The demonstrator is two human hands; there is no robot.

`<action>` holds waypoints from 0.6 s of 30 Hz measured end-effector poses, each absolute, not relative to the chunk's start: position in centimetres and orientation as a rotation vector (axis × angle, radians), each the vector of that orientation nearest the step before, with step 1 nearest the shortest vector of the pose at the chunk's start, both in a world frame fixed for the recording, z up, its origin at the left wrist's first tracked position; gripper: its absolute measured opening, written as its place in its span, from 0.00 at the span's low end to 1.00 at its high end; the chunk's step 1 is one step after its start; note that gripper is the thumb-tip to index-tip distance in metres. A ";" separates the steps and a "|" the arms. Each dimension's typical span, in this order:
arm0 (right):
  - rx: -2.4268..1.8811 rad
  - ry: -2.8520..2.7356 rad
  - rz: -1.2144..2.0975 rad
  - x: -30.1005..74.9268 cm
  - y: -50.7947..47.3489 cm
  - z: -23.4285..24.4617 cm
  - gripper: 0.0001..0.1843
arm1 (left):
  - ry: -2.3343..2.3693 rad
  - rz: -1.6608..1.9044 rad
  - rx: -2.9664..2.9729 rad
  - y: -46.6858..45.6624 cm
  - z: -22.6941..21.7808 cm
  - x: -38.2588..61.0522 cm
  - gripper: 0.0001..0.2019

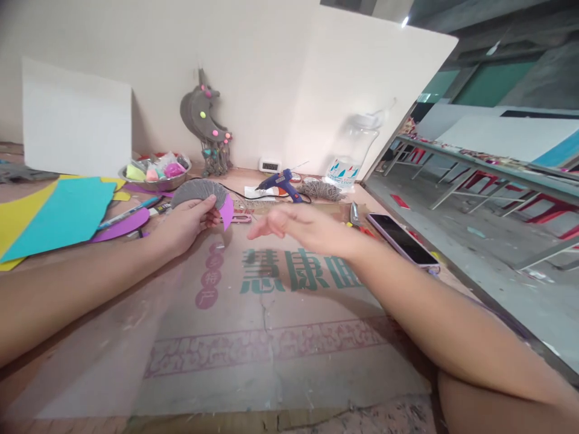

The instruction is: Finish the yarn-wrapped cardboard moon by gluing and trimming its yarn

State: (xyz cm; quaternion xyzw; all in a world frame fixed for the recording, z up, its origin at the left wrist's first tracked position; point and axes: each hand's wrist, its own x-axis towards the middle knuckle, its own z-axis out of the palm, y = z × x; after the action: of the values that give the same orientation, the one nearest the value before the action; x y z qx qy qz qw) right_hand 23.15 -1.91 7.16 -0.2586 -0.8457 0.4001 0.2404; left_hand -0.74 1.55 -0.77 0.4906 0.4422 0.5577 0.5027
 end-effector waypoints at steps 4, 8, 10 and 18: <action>-0.963 -2.452 0.788 22.2 0.1 2.5 0.20 | 1.059 1.409 1.118 2.2 -1.0 -0.9 0.15; -0.922 -2.535 0.710 21.0 1.3 1.1 0.22 | 1.024 1.450 1.083 2.9 -1.2 -1.0 0.14; -0.891 -2.549 0.710 20.2 1.7 1.0 0.24 | 0.990 1.462 1.056 3.0 -1.3 -1.0 0.13; -0.489 -2.302 1.780 20.5 0.2 3.2 0.23 | 0.990 1.455 1.101 3.0 -1.5 -1.0 0.15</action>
State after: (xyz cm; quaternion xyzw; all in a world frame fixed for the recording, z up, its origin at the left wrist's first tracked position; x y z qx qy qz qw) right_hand 20.48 0.21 3.23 -0.1649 -0.7767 0.6005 0.0951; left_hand -1.04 2.98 -1.47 0.4567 0.4106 0.6038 0.5081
